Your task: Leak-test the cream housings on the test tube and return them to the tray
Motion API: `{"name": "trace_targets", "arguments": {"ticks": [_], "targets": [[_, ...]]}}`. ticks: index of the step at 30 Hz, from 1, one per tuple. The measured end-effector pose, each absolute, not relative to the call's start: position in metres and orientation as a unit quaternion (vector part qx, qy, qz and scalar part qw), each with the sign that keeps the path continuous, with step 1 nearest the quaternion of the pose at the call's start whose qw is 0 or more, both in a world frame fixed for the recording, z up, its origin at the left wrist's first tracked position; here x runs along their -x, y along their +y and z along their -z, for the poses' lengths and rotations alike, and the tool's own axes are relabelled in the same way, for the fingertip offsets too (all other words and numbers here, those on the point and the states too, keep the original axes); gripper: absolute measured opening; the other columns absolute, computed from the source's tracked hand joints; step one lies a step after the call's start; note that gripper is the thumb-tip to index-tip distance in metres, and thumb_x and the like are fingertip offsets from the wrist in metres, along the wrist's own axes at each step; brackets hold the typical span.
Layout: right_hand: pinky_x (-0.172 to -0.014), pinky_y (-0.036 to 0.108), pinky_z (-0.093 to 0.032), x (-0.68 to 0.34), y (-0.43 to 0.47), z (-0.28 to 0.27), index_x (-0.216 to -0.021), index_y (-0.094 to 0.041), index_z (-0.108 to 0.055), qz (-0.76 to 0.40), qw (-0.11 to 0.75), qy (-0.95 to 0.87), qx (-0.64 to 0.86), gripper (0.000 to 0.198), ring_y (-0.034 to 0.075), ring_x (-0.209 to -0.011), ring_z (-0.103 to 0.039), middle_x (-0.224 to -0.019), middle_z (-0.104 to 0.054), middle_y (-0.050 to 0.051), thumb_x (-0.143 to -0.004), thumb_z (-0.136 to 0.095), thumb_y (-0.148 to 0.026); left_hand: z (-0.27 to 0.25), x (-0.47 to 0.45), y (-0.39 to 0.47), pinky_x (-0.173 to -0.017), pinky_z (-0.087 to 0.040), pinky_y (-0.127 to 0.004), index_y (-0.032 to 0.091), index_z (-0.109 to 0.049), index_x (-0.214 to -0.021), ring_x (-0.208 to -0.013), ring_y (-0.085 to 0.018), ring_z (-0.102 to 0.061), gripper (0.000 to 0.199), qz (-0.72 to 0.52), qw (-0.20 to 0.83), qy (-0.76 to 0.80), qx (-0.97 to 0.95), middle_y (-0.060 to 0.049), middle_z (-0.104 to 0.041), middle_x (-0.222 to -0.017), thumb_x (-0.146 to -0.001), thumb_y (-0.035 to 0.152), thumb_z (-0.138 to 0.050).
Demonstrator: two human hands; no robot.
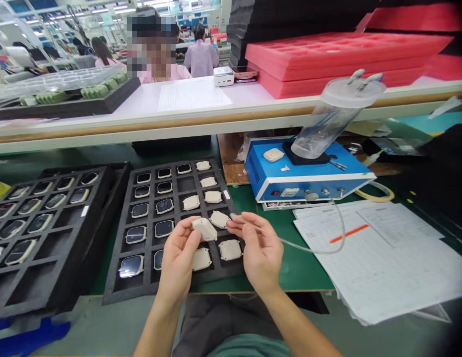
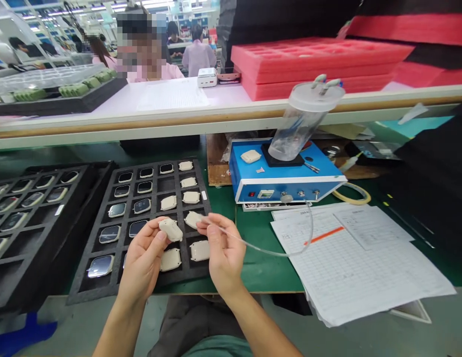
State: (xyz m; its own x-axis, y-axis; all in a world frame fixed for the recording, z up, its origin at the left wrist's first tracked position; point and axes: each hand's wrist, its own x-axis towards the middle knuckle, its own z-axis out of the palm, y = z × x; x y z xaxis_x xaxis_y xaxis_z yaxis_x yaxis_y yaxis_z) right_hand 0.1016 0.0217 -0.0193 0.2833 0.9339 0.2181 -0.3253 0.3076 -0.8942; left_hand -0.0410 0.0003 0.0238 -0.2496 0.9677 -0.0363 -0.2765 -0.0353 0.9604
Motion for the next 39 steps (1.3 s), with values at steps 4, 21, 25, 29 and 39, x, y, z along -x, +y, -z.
{"name": "trace_targets", "arguments": {"ticks": [4,21,25,29,39], "targets": [[-0.064,0.031,-0.066,-0.107,0.036,0.001,-0.113,-0.019,-0.075,-0.483,0.578,-0.524,0.399,0.027,0.021,-0.079,-0.079,-0.099,-0.082,0.009,-0.1,-0.067,-0.041,-0.031,0.05,-0.002,-0.081,-0.059,-0.031,0.018,-0.073,-0.106,-0.09,-0.02,-0.072,0.036,-0.646,0.521,0.465,-0.308,-0.008,-0.076,-0.103,-0.081,0.04,-0.087],[-0.098,0.045,-0.056,-0.054,0.131,-0.028,-0.114,-0.021,-0.08,-0.202,0.258,-0.883,0.336,0.033,0.029,-0.109,-0.071,-0.117,-0.082,0.01,-0.088,-0.07,-0.003,-0.05,0.101,0.001,-0.067,-0.056,-0.025,0.016,-0.069,-0.103,-0.077,-0.015,-0.068,0.033,-0.663,0.543,0.452,-0.248,-0.003,-0.069,-0.093,-0.077,0.03,-0.084],[-0.075,0.033,-0.056,-0.064,0.098,-0.041,-0.099,-0.024,-0.083,-0.283,0.376,-0.834,0.289,0.019,0.02,-0.083,-0.073,-0.094,-0.083,0.004,-0.094,-0.067,-0.017,-0.04,0.093,-0.002,-0.074,-0.058,-0.026,0.019,-0.069,-0.108,-0.085,-0.015,-0.066,0.038,-0.668,0.498,0.468,-0.295,-0.004,-0.071,-0.103,-0.08,0.038,-0.086],[-0.055,0.025,-0.047,-0.065,0.078,-0.048,-0.087,-0.023,-0.085,-0.356,0.414,-0.792,0.272,0.021,0.014,-0.061,-0.066,-0.076,-0.08,0.001,-0.092,-0.065,-0.02,-0.039,0.091,-0.002,-0.079,-0.058,-0.027,0.02,-0.068,-0.111,-0.094,-0.018,-0.067,0.034,-0.658,0.445,0.489,-0.36,-0.006,-0.072,-0.106,-0.088,0.04,-0.081],[-0.06,0.028,-0.052,-0.081,0.077,-0.035,-0.09,-0.024,-0.087,-0.419,0.41,-0.764,0.27,0.018,0.017,-0.068,-0.071,-0.084,-0.083,0.003,-0.089,-0.069,-0.021,-0.04,0.082,-0.008,-0.082,-0.058,-0.03,0.019,-0.071,-0.105,-0.089,-0.019,-0.072,0.025,-0.622,0.376,0.532,-0.434,-0.005,-0.076,-0.097,-0.083,0.026,-0.081]]}}
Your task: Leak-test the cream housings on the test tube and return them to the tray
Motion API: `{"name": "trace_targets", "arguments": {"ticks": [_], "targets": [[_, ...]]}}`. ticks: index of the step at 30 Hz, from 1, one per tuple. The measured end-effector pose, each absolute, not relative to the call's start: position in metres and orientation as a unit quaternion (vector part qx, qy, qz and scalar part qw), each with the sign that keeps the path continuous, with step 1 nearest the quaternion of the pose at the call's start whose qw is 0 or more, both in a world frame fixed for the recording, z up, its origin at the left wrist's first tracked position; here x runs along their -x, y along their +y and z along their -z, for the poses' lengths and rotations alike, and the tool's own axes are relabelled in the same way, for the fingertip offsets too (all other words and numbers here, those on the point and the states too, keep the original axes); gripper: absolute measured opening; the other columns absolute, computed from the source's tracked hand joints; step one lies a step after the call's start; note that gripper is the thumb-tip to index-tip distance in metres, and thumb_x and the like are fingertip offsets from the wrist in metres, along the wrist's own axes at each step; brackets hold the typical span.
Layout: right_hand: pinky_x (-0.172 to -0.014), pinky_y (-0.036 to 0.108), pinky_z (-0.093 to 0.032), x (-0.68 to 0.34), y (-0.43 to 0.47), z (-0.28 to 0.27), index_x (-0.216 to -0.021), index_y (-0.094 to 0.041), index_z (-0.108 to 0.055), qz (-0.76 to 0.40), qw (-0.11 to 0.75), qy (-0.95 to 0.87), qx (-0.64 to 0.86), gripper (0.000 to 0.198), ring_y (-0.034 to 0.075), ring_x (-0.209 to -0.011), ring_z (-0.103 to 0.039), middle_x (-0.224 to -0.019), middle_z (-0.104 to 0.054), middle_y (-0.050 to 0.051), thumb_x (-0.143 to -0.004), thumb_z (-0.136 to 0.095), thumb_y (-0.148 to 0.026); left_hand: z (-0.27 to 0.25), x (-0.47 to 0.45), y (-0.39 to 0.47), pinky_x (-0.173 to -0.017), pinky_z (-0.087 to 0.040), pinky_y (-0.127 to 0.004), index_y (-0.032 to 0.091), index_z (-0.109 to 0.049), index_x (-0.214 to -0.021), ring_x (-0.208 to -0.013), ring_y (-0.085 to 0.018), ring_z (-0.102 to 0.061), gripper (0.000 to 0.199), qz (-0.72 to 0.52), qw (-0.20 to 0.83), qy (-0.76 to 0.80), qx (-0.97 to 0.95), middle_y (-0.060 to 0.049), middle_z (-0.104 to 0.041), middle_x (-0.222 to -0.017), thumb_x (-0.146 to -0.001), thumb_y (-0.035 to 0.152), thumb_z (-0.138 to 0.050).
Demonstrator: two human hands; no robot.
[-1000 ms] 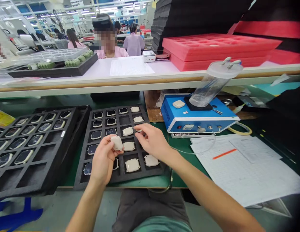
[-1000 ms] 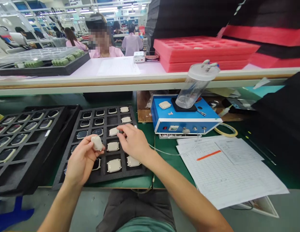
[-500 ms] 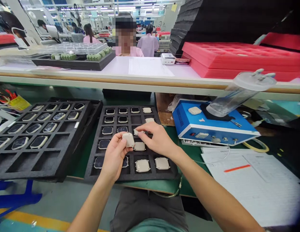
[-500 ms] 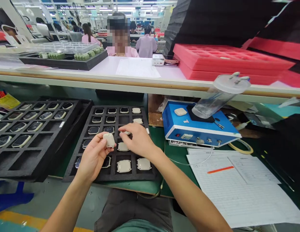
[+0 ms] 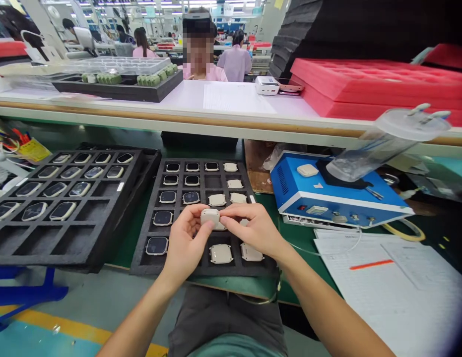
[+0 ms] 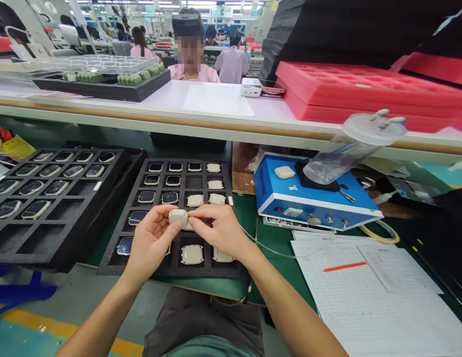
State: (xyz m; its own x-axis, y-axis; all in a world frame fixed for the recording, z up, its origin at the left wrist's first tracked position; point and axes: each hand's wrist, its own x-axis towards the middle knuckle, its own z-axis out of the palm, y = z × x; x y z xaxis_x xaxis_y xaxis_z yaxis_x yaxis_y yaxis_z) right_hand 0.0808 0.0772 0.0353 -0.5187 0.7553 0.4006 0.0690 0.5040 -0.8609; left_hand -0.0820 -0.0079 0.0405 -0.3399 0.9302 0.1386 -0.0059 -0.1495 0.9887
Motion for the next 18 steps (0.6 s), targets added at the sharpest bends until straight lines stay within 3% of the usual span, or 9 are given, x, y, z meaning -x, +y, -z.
{"name": "trace_targets", "arguments": {"ticks": [3,9,18], "targets": [[-0.062,0.029,-0.055,-0.09,0.076,-0.031,-0.084,-0.024,-0.086,-0.446,0.416,-0.745,0.269,0.015,0.019,-0.07,-0.073,-0.083,-0.083,0.004,-0.088,-0.072,-0.023,-0.043,0.074,-0.012,-0.073,-0.055,-0.028,0.019,-0.076,-0.103,-0.08,-0.018,-0.07,0.021,-0.598,0.346,0.556,-0.463,-0.005,-0.078,-0.092,-0.083,0.023,-0.079],[-0.051,0.026,-0.053,-0.103,0.073,-0.02,-0.08,-0.022,-0.084,-0.515,0.402,-0.707,0.27,0.015,0.017,-0.057,-0.067,-0.07,-0.077,0.004,-0.088,-0.078,-0.032,-0.045,0.061,-0.018,-0.057,-0.045,-0.028,0.021,-0.082,-0.098,-0.068,-0.017,-0.065,0.02,-0.569,0.25,0.587,-0.519,-0.004,-0.08,-0.086,-0.08,0.017,-0.077],[-0.041,0.022,-0.039,-0.091,0.052,-0.025,-0.066,-0.018,-0.078,-0.526,0.385,-0.657,0.377,0.021,0.01,-0.041,-0.048,-0.05,-0.063,0.0,-0.076,-0.074,-0.036,-0.036,0.057,-0.024,-0.057,-0.05,-0.023,0.018,-0.08,-0.099,-0.066,-0.013,-0.066,0.022,-0.553,0.239,0.603,-0.523,-0.002,-0.081,-0.087,-0.078,0.012,-0.075]]}}
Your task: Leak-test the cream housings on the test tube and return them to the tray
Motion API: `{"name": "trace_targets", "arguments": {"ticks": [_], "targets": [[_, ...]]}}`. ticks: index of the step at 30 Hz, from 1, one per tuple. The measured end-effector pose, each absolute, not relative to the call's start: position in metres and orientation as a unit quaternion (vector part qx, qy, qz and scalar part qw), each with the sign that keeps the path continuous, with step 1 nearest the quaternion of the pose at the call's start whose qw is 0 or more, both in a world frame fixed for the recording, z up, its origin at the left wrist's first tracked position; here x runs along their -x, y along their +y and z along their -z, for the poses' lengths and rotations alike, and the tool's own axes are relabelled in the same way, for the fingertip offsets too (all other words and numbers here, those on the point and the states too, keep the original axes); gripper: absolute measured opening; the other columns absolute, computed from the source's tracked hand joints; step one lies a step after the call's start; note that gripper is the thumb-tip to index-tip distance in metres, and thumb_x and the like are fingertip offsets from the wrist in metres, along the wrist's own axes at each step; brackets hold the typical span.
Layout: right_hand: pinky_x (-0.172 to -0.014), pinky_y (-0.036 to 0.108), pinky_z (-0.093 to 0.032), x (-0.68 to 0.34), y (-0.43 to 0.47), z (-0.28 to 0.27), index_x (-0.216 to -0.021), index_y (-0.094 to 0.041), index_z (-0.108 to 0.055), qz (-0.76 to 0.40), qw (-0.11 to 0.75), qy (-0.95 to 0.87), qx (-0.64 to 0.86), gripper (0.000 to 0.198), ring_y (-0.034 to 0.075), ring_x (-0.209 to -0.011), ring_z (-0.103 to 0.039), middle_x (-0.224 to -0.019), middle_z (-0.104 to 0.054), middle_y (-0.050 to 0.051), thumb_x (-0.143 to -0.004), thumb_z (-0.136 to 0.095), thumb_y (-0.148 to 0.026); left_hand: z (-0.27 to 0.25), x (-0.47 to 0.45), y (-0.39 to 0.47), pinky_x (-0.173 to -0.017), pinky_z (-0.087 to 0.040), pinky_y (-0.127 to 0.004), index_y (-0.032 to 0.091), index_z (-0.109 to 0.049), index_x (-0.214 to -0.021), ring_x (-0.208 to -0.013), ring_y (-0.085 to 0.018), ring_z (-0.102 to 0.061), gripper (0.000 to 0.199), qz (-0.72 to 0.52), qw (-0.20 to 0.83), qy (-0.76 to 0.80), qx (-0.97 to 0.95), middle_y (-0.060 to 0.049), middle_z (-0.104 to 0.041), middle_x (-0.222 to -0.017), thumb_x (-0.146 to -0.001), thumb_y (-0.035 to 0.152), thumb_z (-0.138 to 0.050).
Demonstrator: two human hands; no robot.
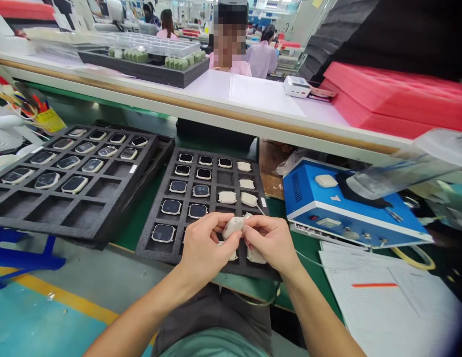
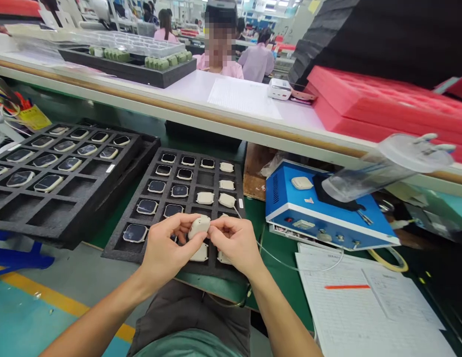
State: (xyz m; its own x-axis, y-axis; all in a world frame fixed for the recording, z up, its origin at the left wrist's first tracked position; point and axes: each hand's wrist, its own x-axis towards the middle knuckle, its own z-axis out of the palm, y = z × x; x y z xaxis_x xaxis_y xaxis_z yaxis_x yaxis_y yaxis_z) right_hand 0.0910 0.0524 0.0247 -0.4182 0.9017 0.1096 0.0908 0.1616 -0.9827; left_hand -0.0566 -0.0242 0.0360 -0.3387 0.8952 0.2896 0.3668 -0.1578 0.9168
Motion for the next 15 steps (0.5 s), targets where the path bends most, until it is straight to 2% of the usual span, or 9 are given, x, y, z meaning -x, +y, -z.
{"name": "trace_targets", "arguments": {"ticks": [4,7,9,11,12,15], "targets": [[-0.045,0.024,-0.038,-0.103,0.058,-0.029,-0.068,-0.017,-0.078,-0.46,0.369,-0.665,0.459,0.023,0.012,-0.046,-0.049,-0.055,-0.065,0.002,-0.075,-0.07,-0.037,-0.043,0.069,-0.03,-0.06,-0.054,-0.023,0.019,-0.075,-0.094,-0.069,-0.014,-0.069,0.015,-0.604,0.275,0.598,-0.449,-0.002,-0.078,-0.083,-0.08,0.019,-0.08],[-0.047,0.025,-0.035,-0.115,0.071,-0.033,-0.065,-0.016,-0.076,-0.439,0.264,-0.716,0.474,0.021,0.012,-0.049,-0.047,-0.053,-0.061,0.0,-0.074,-0.066,-0.032,-0.058,0.093,-0.021,-0.068,-0.058,-0.025,0.019,-0.069,-0.101,-0.08,-0.015,-0.07,0.03,-0.657,0.322,0.565,-0.382,-0.002,-0.075,-0.091,-0.076,0.026,-0.085],[-0.049,0.024,-0.032,-0.118,0.081,-0.038,-0.061,-0.017,-0.073,-0.424,0.182,-0.763,0.452,0.018,0.011,-0.052,-0.046,-0.052,-0.059,-0.002,-0.073,-0.062,-0.024,-0.067,0.11,-0.004,-0.07,-0.057,-0.025,0.02,-0.066,-0.105,-0.083,-0.015,-0.067,0.036,-0.653,0.388,0.54,-0.362,-0.001,-0.071,-0.094,-0.074,0.028,-0.083],[-0.051,0.024,-0.032,-0.116,0.088,-0.044,-0.057,-0.017,-0.07,-0.402,0.129,-0.798,0.431,0.018,0.011,-0.054,-0.046,-0.052,-0.058,-0.002,-0.071,-0.06,-0.017,-0.071,0.12,0.021,-0.068,-0.053,-0.026,0.019,-0.065,-0.103,-0.078,-0.014,-0.063,0.033,-0.603,0.447,0.545,-0.374,0.0,-0.067,-0.09,-0.076,0.034,-0.077],[-0.051,0.025,-0.032,-0.114,0.091,-0.047,-0.054,-0.018,-0.067,-0.391,0.112,-0.81,0.423,0.019,0.011,-0.054,-0.045,-0.051,-0.056,-0.003,-0.071,-0.06,-0.016,-0.071,0.123,0.036,-0.067,-0.051,-0.027,0.02,-0.065,-0.102,-0.075,-0.015,-0.061,0.032,-0.558,0.446,0.567,-0.41,0.0,-0.065,-0.087,-0.078,0.038,-0.074],[-0.051,0.026,-0.028,-0.114,0.097,-0.054,-0.049,-0.019,-0.061,-0.364,0.086,-0.83,0.413,0.025,0.01,-0.053,-0.039,-0.048,-0.051,-0.004,-0.074,-0.06,-0.016,-0.064,0.121,0.08,-0.07,-0.045,-0.03,0.02,-0.071,-0.09,-0.077,-0.019,-0.061,0.025,-0.371,0.335,0.645,-0.578,-0.002,-0.067,-0.083,-0.076,0.041,-0.075]]}}
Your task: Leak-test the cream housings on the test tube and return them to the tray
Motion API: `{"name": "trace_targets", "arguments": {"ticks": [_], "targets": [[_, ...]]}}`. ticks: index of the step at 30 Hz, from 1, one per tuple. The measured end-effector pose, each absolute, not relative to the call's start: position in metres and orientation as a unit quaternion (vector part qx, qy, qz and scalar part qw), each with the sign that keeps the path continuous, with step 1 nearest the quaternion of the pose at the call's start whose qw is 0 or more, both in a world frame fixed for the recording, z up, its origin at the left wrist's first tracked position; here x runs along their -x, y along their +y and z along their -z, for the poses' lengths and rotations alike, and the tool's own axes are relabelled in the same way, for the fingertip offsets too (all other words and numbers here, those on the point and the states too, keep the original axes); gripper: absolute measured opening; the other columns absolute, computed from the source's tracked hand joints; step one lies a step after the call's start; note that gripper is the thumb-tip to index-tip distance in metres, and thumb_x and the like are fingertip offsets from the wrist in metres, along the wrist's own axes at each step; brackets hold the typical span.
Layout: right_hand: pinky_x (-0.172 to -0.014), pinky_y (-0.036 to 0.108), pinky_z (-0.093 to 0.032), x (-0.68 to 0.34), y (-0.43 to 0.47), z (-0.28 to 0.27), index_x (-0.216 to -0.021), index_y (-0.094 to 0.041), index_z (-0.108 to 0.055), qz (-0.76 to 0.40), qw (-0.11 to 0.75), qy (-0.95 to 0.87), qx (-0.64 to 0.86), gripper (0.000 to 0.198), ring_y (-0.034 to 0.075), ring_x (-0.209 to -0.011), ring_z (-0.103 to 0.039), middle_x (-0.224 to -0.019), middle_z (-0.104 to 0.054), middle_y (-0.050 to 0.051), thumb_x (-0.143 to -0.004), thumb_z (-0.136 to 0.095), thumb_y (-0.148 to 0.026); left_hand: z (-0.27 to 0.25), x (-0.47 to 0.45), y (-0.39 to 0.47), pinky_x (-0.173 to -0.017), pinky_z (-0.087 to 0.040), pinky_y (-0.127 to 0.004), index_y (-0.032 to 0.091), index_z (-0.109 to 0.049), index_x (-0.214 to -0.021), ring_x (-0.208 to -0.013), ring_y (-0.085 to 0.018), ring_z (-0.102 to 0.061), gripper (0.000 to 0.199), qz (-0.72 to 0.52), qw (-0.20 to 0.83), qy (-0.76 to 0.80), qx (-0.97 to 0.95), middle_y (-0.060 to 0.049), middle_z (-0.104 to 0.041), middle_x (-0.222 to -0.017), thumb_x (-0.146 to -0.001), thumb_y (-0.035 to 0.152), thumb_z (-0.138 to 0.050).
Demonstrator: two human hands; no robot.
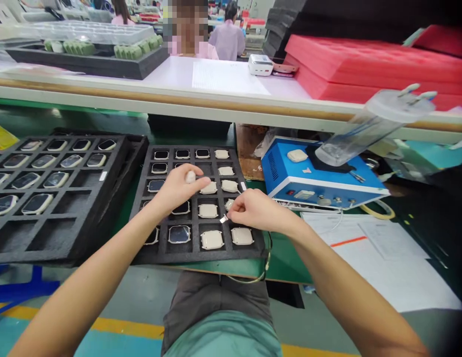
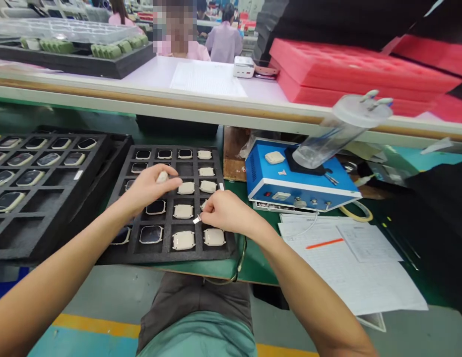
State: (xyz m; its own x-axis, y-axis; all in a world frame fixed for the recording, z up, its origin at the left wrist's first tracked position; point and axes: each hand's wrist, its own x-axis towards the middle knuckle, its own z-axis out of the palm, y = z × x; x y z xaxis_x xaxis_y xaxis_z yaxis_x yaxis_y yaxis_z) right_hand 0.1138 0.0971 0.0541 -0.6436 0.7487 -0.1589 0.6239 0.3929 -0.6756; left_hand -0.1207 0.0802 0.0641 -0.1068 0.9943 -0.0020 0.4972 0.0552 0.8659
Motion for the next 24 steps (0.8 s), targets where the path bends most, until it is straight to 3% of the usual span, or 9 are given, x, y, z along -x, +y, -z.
{"name": "trace_targets", "arguments": {"ticks": [3,6,13,18,24], "targets": [[-0.049,0.027,-0.025,-0.122,0.099,-0.053,-0.054,-0.018,-0.065,-0.36,0.106,-0.823,0.427,0.025,0.01,-0.051,-0.038,-0.05,-0.054,-0.004,-0.078,-0.06,-0.021,-0.056,0.116,0.113,-0.072,-0.04,-0.033,0.021,-0.072,-0.067,-0.076,-0.023,-0.06,0.015,-0.269,0.289,0.66,-0.639,-0.003,-0.067,-0.071,-0.065,0.031,-0.082],[-0.049,0.027,-0.028,-0.13,0.099,-0.048,-0.065,-0.017,-0.073,-0.376,0.144,-0.794,0.455,0.026,0.011,-0.05,-0.044,-0.054,-0.06,-0.002,-0.084,-0.059,-0.027,-0.055,0.116,0.126,-0.068,-0.035,-0.033,0.022,-0.073,-0.06,-0.067,-0.022,-0.056,0.014,-0.236,0.302,0.655,-0.651,-0.001,-0.061,-0.058,-0.058,0.028,-0.086],[-0.063,0.027,-0.043,-0.104,0.106,-0.042,-0.078,-0.018,-0.081,-0.351,0.251,-0.763,0.481,0.021,0.018,-0.07,-0.067,-0.075,-0.079,0.003,-0.087,-0.062,-0.021,-0.055,0.123,0.114,-0.062,-0.033,-0.029,0.02,-0.075,-0.068,-0.066,-0.017,-0.051,0.022,-0.3,0.346,0.629,-0.629,-0.001,-0.066,-0.068,-0.06,0.036,-0.087],[-0.063,0.027,-0.044,-0.08,0.113,-0.039,-0.077,-0.019,-0.081,-0.351,0.324,-0.741,0.472,0.02,0.018,-0.068,-0.069,-0.074,-0.079,0.003,-0.089,-0.064,-0.021,-0.058,0.119,0.109,-0.052,-0.032,-0.027,0.015,-0.078,-0.098,-0.055,-0.011,-0.041,0.051,-0.38,0.425,0.6,-0.562,-0.001,-0.062,-0.069,-0.067,0.056,-0.082],[-0.057,0.025,-0.043,-0.074,0.117,-0.032,-0.068,-0.016,-0.076,-0.383,0.375,-0.715,0.45,0.025,0.015,-0.057,-0.067,-0.065,-0.073,0.002,-0.088,-0.063,-0.023,-0.061,0.117,0.107,-0.048,-0.028,-0.024,0.012,-0.077,-0.092,-0.051,-0.008,-0.038,0.053,-0.419,0.474,0.579,-0.515,0.002,-0.057,-0.063,-0.059,0.052,-0.089]]}}
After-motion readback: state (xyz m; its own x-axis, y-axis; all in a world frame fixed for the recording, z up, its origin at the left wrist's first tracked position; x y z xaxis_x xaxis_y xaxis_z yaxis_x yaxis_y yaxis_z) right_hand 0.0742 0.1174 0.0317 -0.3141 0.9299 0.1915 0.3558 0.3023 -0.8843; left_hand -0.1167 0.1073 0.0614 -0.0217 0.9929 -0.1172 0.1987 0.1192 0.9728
